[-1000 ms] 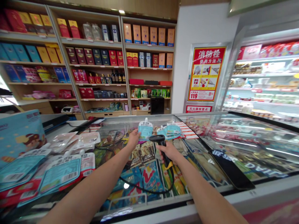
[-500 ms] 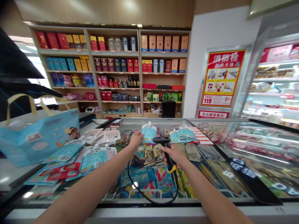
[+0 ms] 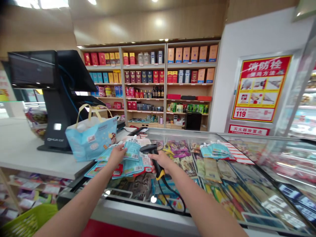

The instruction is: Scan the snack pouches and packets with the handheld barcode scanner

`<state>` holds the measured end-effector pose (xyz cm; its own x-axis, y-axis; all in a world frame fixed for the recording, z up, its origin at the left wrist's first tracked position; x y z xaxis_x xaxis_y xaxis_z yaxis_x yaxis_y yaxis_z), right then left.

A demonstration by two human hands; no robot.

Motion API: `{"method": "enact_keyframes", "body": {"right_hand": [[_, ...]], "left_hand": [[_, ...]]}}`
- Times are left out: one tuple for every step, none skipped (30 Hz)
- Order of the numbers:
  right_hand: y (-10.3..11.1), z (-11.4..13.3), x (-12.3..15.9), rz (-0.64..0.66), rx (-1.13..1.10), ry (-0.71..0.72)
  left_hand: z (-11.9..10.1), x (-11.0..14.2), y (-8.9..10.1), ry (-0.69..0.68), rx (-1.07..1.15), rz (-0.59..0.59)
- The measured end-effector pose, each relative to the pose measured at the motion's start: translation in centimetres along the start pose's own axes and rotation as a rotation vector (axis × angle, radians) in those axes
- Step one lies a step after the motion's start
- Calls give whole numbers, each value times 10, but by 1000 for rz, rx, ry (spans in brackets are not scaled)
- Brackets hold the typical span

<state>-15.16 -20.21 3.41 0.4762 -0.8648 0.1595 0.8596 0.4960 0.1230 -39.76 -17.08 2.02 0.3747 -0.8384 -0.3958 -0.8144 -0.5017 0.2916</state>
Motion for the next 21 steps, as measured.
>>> {"method": "enact_keyframes", "body": {"right_hand": [[-8, 2, -6, 10, -4, -6], [-16, 3, -11, 21, -5, -13], [-23, 3, -15, 32, -2, -19], [-29, 4, -19, 43, 4, -20], [-34, 4, -22, 53, 11, -19], [-38, 3, -25, 61, 16, -19], [-42, 3, -27, 66, 17, -20], [-45, 2, -30, 68, 15, -22], [-47, 0, -32, 69, 11, -24], [-49, -1, -33, 67, 5, -26], [-50, -3, -34, 61, -1, -25], [-50, -5, -35, 54, -5, -21], [-48, -8, -36, 47, -4, -17], [-45, -10, -35, 37, 4, -10], [-40, -12, -35, 24, 14, -1], [-33, -13, -34, 8, 28, 10], [-25, -14, -33, -13, 44, 21], [-15, -14, -32, -43, 60, 31], [-5, -14, -31, -84, 77, 38], [5, -14, -31, -133, 91, 41], [14, -13, -31, -181, 102, 41]], "left_hand": [[-1, 0, 7, -11, -77, 6], [-3, 1, 14, -16, -152, 15], [-4, 1, 19, -17, -225, 27], [-6, 2, 22, -16, -295, 36], [-8, 2, 26, -13, -362, 38], [-9, 3, 28, -9, -421, 35], [-11, 5, 29, -7, -476, 31], [-13, 7, 30, -18, -531, 29], [-16, 9, 30, -44, -587, 24], [-19, 13, 29, -83, -645, 10], [-22, 17, 27, -133, -698, -10], [-25, 22, 23, -188, -743, -28], [-28, 28, 18, -241, -775, -33], [-31, 34, 11, -289, -790, -14], [-32, 40, 3, -329, -791, 33], [-32, 47, -5, -360, -783, 99], [-31, 53, -14, -380, -771, 170], [-29, 59, -22, -385, -761, 230], [-27, 65, -29, -383, -754, 271], [-24, 71, -34, -381, -748, 295], [-22, 76, -39, -390, -743, 307]]}}
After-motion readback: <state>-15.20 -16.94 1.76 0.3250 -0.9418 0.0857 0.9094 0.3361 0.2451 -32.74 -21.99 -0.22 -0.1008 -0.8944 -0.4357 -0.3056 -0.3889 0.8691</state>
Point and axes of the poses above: each hand's wrist, its own x-axis away from the middle knuckle, its own y-axis out of the back of the hand, z = x × y, the point moved 1 cm from there along -x, towards the middle knuckle, and after that the axes turned 13 degrees about x, right-handed, at the moved point
